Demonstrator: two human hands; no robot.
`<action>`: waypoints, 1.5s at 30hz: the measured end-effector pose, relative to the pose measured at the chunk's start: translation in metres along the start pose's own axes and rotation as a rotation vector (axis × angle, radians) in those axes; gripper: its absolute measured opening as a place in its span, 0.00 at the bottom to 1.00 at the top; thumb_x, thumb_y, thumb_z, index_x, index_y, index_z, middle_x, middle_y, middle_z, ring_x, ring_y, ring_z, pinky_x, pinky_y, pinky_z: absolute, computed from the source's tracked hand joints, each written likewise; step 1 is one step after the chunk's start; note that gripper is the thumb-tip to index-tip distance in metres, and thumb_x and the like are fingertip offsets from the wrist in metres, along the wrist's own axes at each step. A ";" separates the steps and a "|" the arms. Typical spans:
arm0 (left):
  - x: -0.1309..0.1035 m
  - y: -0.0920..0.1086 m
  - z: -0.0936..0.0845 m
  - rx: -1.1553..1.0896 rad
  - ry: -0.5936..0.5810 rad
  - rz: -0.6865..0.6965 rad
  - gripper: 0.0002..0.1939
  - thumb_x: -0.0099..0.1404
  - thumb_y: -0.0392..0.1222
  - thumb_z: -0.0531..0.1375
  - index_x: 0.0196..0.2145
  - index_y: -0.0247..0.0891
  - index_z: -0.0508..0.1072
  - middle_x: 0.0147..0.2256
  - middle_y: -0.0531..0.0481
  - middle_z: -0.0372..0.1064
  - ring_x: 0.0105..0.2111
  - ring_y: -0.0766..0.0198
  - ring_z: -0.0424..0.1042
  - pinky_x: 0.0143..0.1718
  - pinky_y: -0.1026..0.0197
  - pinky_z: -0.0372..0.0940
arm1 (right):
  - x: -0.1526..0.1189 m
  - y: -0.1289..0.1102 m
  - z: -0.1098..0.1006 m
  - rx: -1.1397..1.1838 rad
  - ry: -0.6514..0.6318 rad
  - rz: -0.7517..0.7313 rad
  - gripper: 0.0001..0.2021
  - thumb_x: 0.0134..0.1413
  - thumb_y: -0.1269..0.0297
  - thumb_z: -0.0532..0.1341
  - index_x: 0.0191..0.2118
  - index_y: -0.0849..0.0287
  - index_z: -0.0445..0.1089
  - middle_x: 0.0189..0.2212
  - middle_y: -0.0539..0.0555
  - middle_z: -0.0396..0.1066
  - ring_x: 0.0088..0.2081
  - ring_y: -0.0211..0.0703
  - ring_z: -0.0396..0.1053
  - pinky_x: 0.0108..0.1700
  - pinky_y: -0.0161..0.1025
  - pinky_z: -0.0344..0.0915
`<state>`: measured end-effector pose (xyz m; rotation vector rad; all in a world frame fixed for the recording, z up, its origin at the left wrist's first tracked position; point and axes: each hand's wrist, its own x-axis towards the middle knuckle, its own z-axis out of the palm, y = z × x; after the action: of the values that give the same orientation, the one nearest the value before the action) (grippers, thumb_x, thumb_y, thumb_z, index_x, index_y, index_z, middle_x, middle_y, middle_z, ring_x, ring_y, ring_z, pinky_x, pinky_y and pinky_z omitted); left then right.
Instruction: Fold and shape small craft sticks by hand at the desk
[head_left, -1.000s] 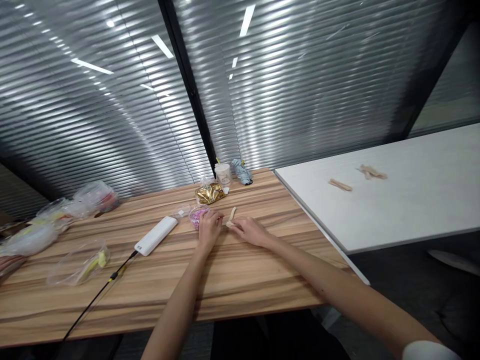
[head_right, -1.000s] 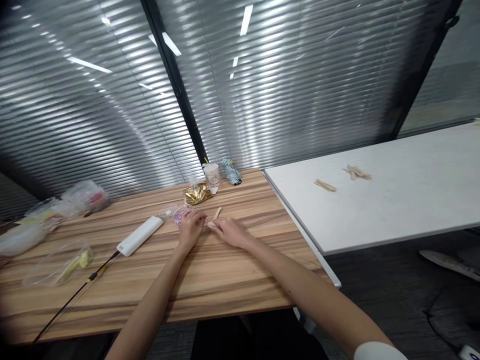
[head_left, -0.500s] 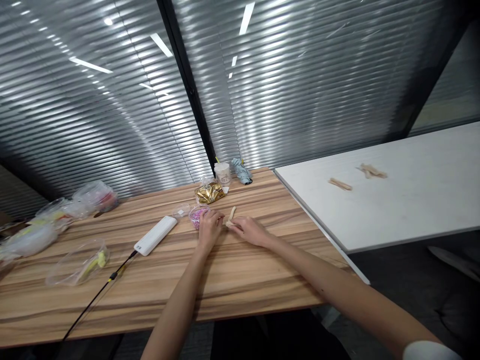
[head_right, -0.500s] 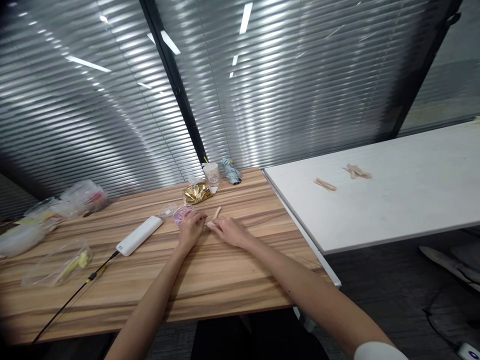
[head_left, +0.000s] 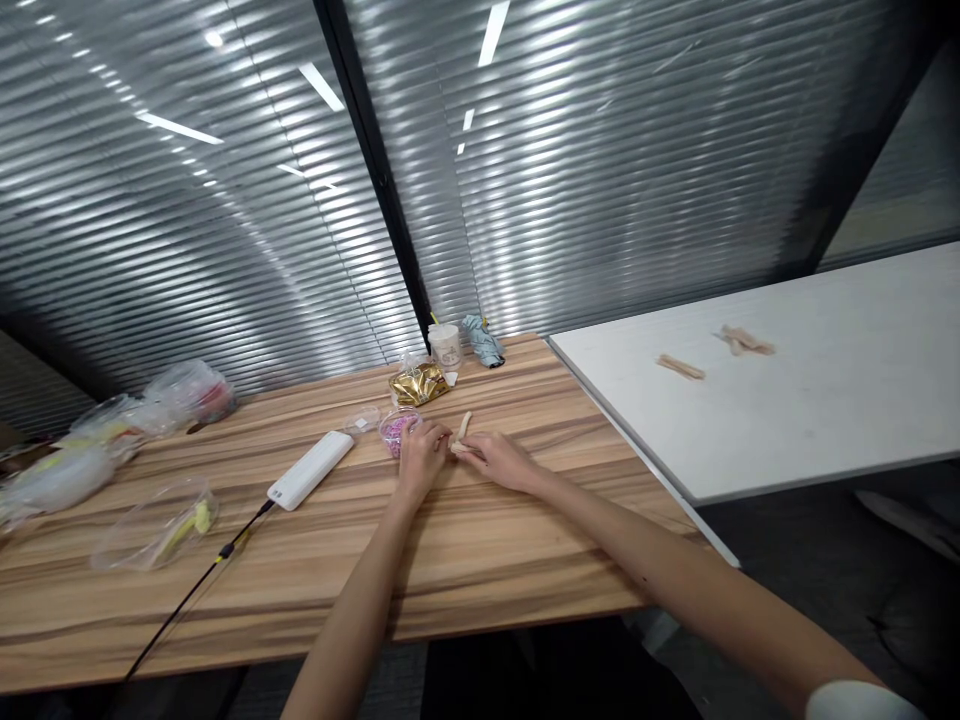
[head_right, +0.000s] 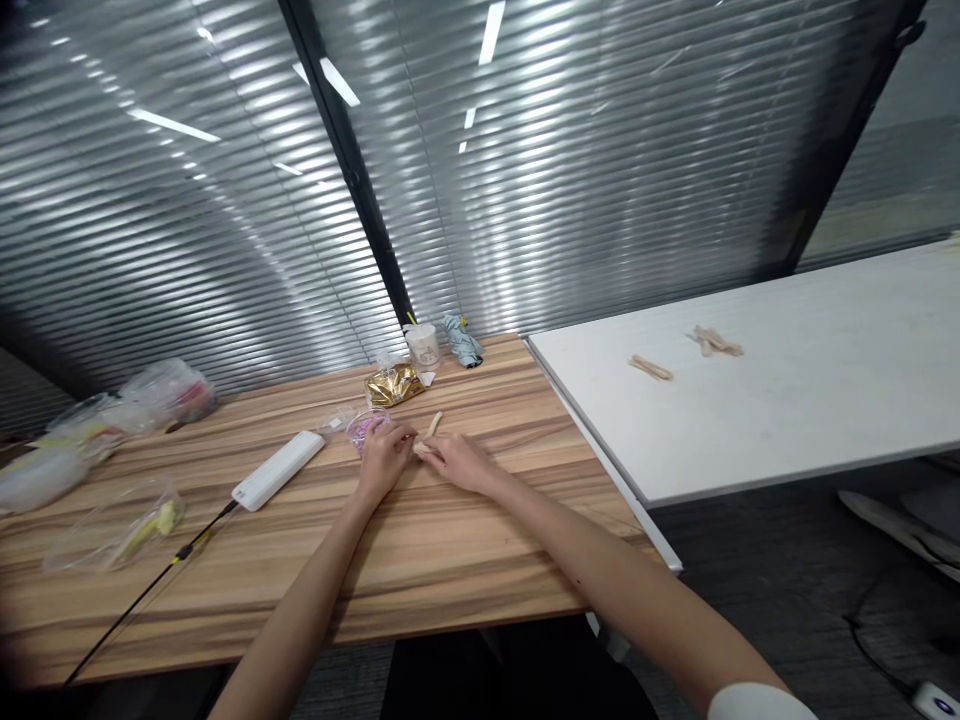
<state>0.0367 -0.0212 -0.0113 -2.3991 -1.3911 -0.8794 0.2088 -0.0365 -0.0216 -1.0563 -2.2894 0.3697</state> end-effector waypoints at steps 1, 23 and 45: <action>0.000 0.000 0.000 -0.002 -0.003 0.002 0.07 0.59 0.34 0.52 0.29 0.41 0.70 0.31 0.53 0.71 0.34 0.63 0.67 0.51 0.52 0.48 | 0.000 0.000 0.000 0.002 -0.001 0.002 0.14 0.59 0.59 0.48 0.42 0.58 0.66 0.35 0.54 0.71 0.35 0.41 0.67 0.34 0.33 0.56; 0.000 0.002 0.000 -0.014 -0.014 0.009 0.08 0.58 0.33 0.52 0.29 0.42 0.70 0.31 0.53 0.71 0.35 0.62 0.68 0.52 0.50 0.48 | 0.000 0.000 0.000 0.027 -0.008 -0.008 0.14 0.59 0.59 0.48 0.42 0.58 0.66 0.37 0.56 0.71 0.36 0.42 0.68 0.36 0.33 0.57; 0.000 0.003 0.000 -0.006 -0.015 0.015 0.08 0.58 0.34 0.52 0.28 0.42 0.70 0.31 0.53 0.71 0.34 0.63 0.68 0.52 0.51 0.47 | 0.000 -0.002 -0.001 -0.001 -0.013 0.001 0.16 0.60 0.58 0.46 0.42 0.58 0.67 0.36 0.55 0.71 0.36 0.42 0.68 0.34 0.33 0.56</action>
<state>0.0395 -0.0223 -0.0110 -2.4217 -1.3756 -0.8650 0.2081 -0.0378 -0.0203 -1.0592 -2.3008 0.3771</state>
